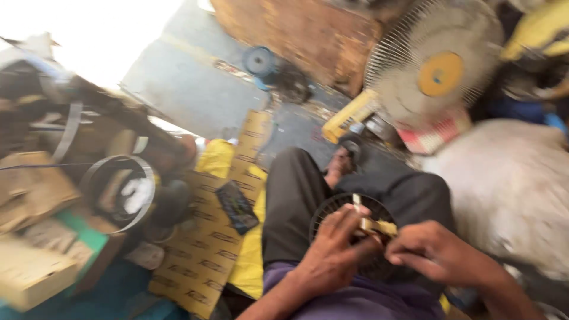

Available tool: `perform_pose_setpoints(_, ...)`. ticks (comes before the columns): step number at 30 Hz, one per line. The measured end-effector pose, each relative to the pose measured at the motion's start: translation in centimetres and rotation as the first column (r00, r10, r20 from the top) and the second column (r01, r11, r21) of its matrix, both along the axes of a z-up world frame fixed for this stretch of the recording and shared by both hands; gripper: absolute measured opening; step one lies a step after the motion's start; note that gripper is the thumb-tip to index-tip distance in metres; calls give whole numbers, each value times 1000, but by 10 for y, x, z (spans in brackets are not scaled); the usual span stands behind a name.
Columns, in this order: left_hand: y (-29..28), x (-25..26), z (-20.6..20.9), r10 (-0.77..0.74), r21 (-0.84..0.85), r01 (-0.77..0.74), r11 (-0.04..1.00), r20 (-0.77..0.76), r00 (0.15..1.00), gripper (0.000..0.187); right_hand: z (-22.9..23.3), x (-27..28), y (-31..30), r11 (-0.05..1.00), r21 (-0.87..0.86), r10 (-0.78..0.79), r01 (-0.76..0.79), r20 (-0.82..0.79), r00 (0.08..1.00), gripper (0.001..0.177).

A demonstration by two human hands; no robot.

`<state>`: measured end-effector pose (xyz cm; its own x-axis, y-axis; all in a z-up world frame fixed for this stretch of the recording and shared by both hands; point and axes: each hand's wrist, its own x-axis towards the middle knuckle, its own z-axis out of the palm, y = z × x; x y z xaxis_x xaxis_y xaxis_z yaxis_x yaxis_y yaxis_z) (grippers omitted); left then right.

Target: Repairing or rewinding the copper coils of a ceiling fan motor stator.

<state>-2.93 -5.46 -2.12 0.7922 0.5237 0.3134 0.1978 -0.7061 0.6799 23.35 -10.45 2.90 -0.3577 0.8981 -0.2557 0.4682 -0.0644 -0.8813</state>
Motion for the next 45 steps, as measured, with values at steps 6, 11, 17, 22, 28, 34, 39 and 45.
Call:
perform_pose_setpoints(6, -1, -4, 1, 21, -57, -20, 998, 24, 999, 41, -77, 39, -24, 988, -91, 122, -123, -19, 992, 12)
perform_pose_setpoints(11, -9, -9, -24, 40, 176, -25, 984, -82, 996, 35, -139, 47, -28, 998, -58, -21, 27, 95, 995, 17)
perform_pose_setpoints(17, -19, -2, -51, 74, 290, -49, 956, -74, 995, 18, -123, 32, 2, 950, -125, -242, 285, 279, 929, 25)
perform_pose_setpoints(22, 13, 23, -4, 103, 25, -111, 994, 201, 974, 15, -138, 15, 40, 902, -65, -401, 426, 235, 885, 27)
perform_pose_setpoints(28, 88, 87, -80, 205, -324, -182, 928, 35, 978, 27, -83, -2, 58, 788, 313, -606, 530, 242, 758, 25)
perform_pose_setpoints(34, 114, 38, -72, -428, -326, 454, 829, 152, 891, 17, -287, 41, -46, 986, 32, 119, -166, 570, 813, 19)
perform_pose_setpoints(39, 28, 21, 0, -18, 19, 16, 1000, 136, 991, 18, -365, 81, -106, 895, 404, -11, -189, 444, 896, 26)
perform_pose_setpoints(45, 29, 16, -12, 295, -346, -190, 919, 280, 914, 24, -61, 15, 23, 851, 437, -454, 290, 335, 826, 30)
